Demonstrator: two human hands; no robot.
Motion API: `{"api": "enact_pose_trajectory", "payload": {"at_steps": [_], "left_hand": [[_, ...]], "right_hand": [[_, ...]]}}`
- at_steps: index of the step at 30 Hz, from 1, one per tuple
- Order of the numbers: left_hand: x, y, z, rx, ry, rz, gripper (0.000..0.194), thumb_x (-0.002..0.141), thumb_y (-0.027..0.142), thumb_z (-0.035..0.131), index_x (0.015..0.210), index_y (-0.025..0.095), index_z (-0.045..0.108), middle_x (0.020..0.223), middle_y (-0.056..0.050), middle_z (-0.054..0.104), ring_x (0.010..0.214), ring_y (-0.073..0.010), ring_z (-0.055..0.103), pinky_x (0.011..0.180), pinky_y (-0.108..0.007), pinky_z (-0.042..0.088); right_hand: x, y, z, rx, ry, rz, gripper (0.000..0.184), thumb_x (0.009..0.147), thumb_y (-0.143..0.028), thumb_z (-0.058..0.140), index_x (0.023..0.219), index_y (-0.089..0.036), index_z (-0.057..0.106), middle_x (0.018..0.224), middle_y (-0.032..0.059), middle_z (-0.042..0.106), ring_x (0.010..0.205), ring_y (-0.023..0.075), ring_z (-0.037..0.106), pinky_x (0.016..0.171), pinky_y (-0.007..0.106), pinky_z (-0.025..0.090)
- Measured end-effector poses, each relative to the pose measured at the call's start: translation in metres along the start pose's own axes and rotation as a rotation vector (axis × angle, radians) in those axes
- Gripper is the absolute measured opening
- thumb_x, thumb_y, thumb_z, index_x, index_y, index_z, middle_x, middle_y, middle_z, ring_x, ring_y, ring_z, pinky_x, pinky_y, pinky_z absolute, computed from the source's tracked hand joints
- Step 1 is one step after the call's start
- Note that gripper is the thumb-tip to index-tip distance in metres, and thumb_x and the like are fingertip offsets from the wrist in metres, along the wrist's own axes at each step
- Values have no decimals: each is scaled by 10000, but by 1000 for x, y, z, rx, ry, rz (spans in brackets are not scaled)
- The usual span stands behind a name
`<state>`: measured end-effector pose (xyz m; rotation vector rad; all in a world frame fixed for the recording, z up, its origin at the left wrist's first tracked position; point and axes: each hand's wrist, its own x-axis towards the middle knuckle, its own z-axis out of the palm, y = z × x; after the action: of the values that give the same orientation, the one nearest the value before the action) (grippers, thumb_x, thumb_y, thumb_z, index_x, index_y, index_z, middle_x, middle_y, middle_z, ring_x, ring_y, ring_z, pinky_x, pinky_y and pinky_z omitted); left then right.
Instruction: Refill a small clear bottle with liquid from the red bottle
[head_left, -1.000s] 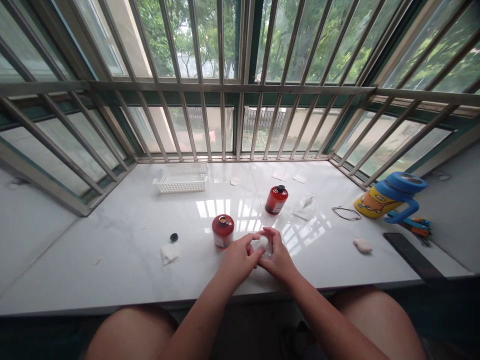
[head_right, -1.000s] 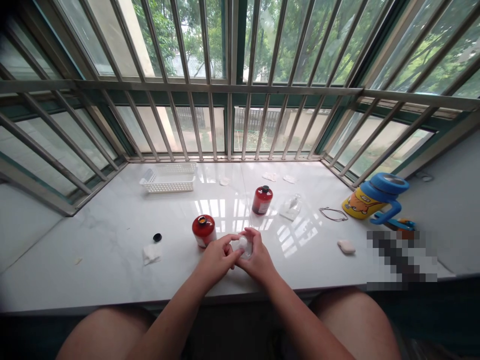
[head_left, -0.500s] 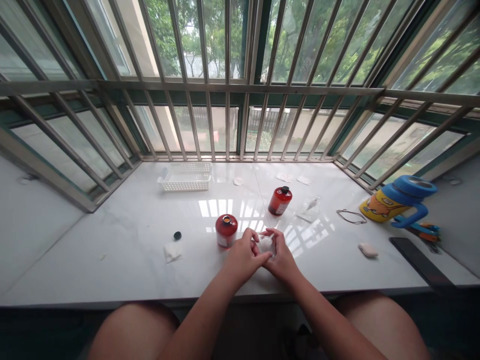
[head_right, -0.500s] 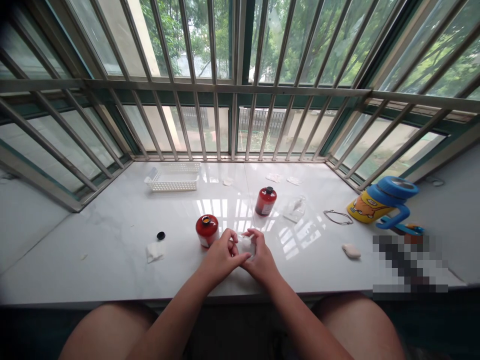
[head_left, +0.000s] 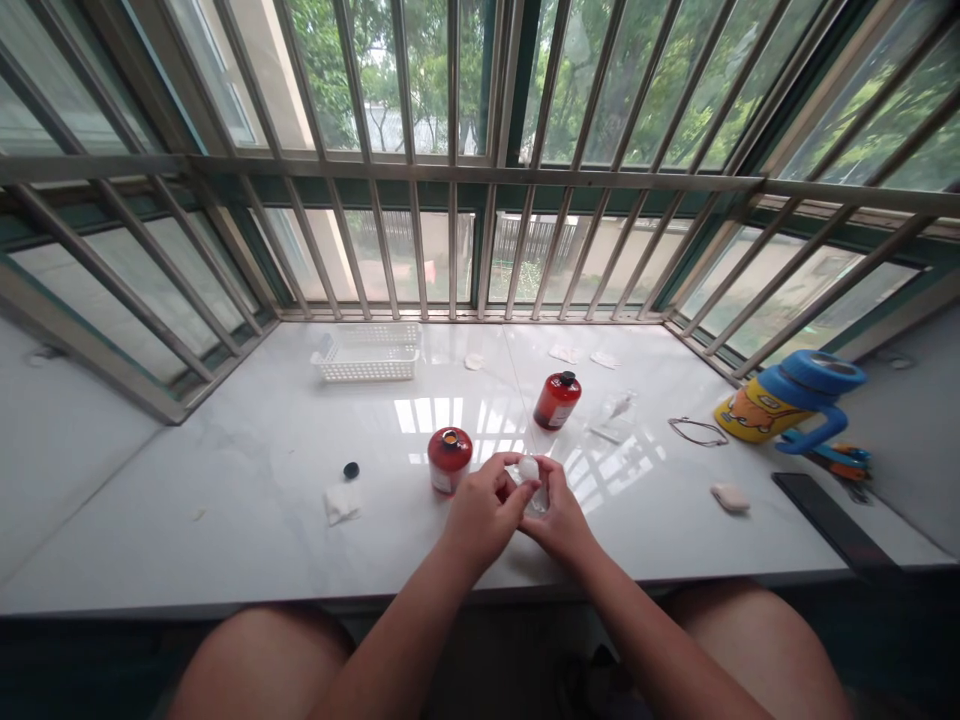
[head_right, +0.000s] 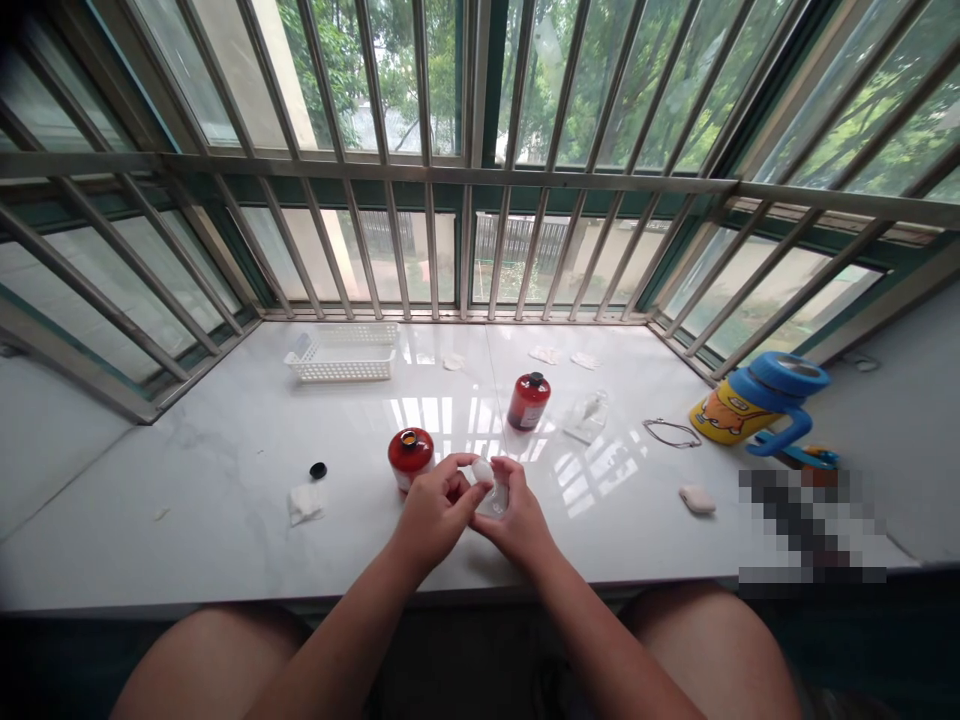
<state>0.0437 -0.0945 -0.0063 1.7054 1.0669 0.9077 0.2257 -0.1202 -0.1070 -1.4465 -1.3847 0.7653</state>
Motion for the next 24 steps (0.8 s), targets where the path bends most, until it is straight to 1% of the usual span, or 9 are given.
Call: {"api": "enact_pose_trajectory", "payload": {"at_steps": [6, 9, 12, 14, 17, 19, 21, 23, 24], "left_hand": [[2, 3, -10, -27, -33, -8, 339, 968, 412, 758, 1244, 215, 763, 692, 36, 670, 646, -160, 625, 648, -272, 454], [0, 6, -10, -164, -26, -49, 391, 955, 460, 776, 1250, 205, 749, 664, 43, 640, 610, -153, 606, 614, -266, 458], [-6, 17, -14, -288, -38, -52, 437, 954, 503, 784, 1254, 191, 727, 649, 45, 627, 574, -149, 608, 585, -264, 470], [-13, 27, -25, -257, -25, -4, 439, 958, 501, 793, 1260, 190, 724, 661, 36, 646, 583, -153, 637, 596, -266, 488], [-25, 42, -55, -104, 84, 112, 389, 997, 484, 767, 1269, 209, 723, 661, 38, 665, 581, -148, 654, 623, -263, 510], [-35, 48, -82, 58, 224, 191, 355, 1030, 469, 730, 1295, 233, 710, 669, 48, 672, 581, -143, 654, 643, -258, 518], [-43, 49, -112, 331, 367, 229, 355, 1045, 462, 700, 1338, 261, 698, 701, 46, 688, 596, -149, 648, 661, -261, 508], [-49, 45, -142, 696, 424, 137, 367, 1048, 454, 659, 1369, 279, 695, 753, 21, 721, 621, -181, 650, 661, -287, 471], [-50, 40, -155, 866, 417, 22, 372, 1044, 434, 634, 1378, 282, 692, 773, 3, 740, 627, -208, 658, 628, -301, 428]], "right_hand": [[0, -3, -1, -5, -5, 6, 941, 709, -496, 987, 1459, -302, 452, 1428, 117, 660, 1301, 364, 687, 1095, 547, 577], [0, -3, -2, -3, -14, 1, 945, 712, -501, 992, 1464, -308, 454, 1441, 113, 654, 1302, 355, 689, 1090, 537, 585], [0, -4, -2, 0, -20, -4, 948, 711, -494, 998, 1467, -314, 456, 1445, 115, 651, 1306, 352, 690, 1089, 538, 594], [0, -4, -3, 10, -24, -9, 945, 712, -501, 1001, 1460, -314, 454, 1444, 118, 649, 1328, 352, 680, 1110, 544, 588], [0, -2, -3, 11, -32, -21, 953, 715, -538, 1007, 1454, -309, 451, 1441, 130, 653, 1358, 364, 661, 1167, 582, 549], [0, 0, -3, 1, -44, -28, 946, 726, -560, 1002, 1454, -309, 452, 1438, 135, 658, 1359, 368, 658, 1196, 605, 521], [1, 1, -3, -4, -53, -32, 927, 740, -569, 994, 1450, -310, 457, 1441, 133, 658, 1358, 365, 658, 1211, 611, 504], [1, 2, -3, -1, -51, -31, 919, 745, -571, 991, 1447, -308, 461, 1446, 132, 654, 1360, 365, 655, 1215, 609, 499], [1, 2, -3, 0, -50, -32, 921, 743, -574, 992, 1446, -306, 463, 1446, 133, 654, 1358, 366, 656, 1214, 608, 499]]}}
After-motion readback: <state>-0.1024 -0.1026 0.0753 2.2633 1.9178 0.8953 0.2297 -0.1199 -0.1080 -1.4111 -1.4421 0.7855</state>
